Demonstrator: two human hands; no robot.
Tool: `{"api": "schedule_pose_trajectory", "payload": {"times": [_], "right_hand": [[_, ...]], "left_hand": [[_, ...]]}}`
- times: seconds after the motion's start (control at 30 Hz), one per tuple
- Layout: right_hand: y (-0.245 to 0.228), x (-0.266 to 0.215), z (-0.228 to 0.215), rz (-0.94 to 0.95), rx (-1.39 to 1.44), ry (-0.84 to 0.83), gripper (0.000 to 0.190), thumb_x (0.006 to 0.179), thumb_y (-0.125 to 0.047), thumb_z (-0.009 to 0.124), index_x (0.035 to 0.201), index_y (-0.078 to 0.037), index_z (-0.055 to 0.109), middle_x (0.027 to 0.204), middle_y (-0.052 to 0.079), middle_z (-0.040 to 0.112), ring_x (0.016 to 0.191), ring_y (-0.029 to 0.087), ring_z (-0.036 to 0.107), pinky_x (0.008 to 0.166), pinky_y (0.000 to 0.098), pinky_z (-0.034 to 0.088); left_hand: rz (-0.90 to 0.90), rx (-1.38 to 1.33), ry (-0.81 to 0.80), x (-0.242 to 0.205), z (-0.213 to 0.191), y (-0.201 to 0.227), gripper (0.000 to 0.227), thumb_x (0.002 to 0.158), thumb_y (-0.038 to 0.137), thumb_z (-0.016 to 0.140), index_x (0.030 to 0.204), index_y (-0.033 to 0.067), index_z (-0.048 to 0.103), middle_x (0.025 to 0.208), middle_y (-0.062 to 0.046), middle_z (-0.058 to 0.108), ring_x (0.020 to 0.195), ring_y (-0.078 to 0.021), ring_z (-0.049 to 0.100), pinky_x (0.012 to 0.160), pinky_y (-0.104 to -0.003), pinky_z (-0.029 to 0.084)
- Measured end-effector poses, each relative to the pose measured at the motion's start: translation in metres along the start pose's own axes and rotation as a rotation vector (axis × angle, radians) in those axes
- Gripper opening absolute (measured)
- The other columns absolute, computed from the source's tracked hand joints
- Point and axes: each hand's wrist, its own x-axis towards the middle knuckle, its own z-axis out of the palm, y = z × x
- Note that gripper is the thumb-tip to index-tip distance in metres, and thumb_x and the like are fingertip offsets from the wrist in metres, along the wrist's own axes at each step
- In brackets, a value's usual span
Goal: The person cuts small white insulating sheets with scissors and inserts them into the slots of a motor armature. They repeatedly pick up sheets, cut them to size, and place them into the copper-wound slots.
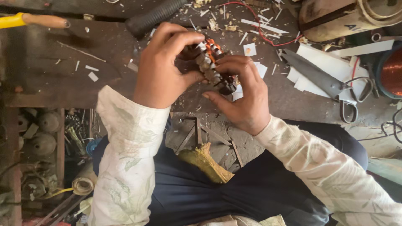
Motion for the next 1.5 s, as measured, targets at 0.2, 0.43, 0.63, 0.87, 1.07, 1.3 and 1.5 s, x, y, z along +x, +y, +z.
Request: {"api": "schedule_pose_trajectory", "payload": {"times": [0.2,0.43,0.63,0.87,1.07,1.3,1.5], "right_hand": [[0.008,0.001,-0.012,-0.06,0.033,-0.058,0.056,0.081,-0.013,0.094,0.123,-0.001,0.059,0.128,0.014,0.065,0.121,0.027,0.068,0.106,0.0382,0.057],[0.003,-0.008,-0.014,-0.008,-0.002,-0.04,0.047,0.084,-0.017,0.093,0.119,0.0,0.066,0.13,0.015,0.07,0.119,0.026,0.07,0.102,0.0359,0.058],[-0.001,-0.007,-0.01,-0.002,-0.055,-0.012,0.044,0.087,-0.017,0.092,0.118,0.0,0.067,0.127,0.014,0.072,0.119,0.026,0.071,0.1,0.0338,0.059],[-0.003,-0.009,-0.01,-0.006,-0.088,-0.007,0.041,0.088,-0.017,0.091,0.117,0.001,0.068,0.126,0.015,0.073,0.118,0.027,0.073,0.099,0.034,0.06],[-0.001,-0.01,-0.011,-0.021,-0.087,-0.009,0.04,0.088,-0.016,0.092,0.117,0.0,0.069,0.126,0.015,0.073,0.12,0.027,0.073,0.103,0.0354,0.061],[0.001,-0.008,-0.011,-0.004,-0.103,-0.02,0.044,0.083,-0.014,0.093,0.116,0.002,0.069,0.126,0.016,0.072,0.121,0.028,0.071,0.104,0.0371,0.058],[-0.001,-0.01,-0.012,0.0,-0.028,-0.017,0.04,0.089,-0.012,0.092,0.119,0.0,0.068,0.125,0.015,0.071,0.12,0.026,0.071,0.103,0.0337,0.059]], "left_hand": [[0.068,-0.012,0.052,-0.016,0.014,-0.006,0.078,0.071,0.007,0.1,0.137,0.0166,0.061,0.132,-0.007,0.058,0.12,-0.0267,0.066,0.106,-0.037,0.058],[0.023,-0.122,0.045,-0.03,0.017,0.001,0.095,0.071,0.009,0.1,0.152,0.0224,0.051,0.143,-0.006,0.051,0.132,-0.0258,0.062,0.117,-0.035,0.054],[-0.022,-0.203,0.108,-0.035,0.029,0.004,0.102,0.07,0.006,0.098,0.155,0.0248,0.047,0.147,-0.005,0.05,0.133,-0.023,0.061,0.118,-0.033,0.05],[-0.076,-0.215,0.147,-0.038,0.034,0.007,0.1,0.069,0.004,0.099,0.154,0.0251,0.051,0.145,-0.002,0.052,0.128,-0.0186,0.063,0.113,-0.029,0.052],[-0.102,-0.218,0.169,-0.04,0.036,0.012,0.096,0.072,0.001,0.095,0.154,0.025,0.052,0.143,-0.002,0.053,0.127,-0.0183,0.063,0.111,-0.029,0.056],[-0.442,-0.328,0.429,-0.058,0.046,0.029,0.026,0.097,0.004,0.081,0.122,0.0054,0.074,0.11,-0.008,0.073,0.09,-0.0111,0.072,0.078,-0.025,0.06],[-0.751,-0.839,0.265,-0.05,0.049,0.036,0.02,0.091,0.007,0.075,0.107,-0.0037,0.076,0.077,-0.005,0.077,0.065,-0.008,0.071,0.055,-0.018,0.052]]}}
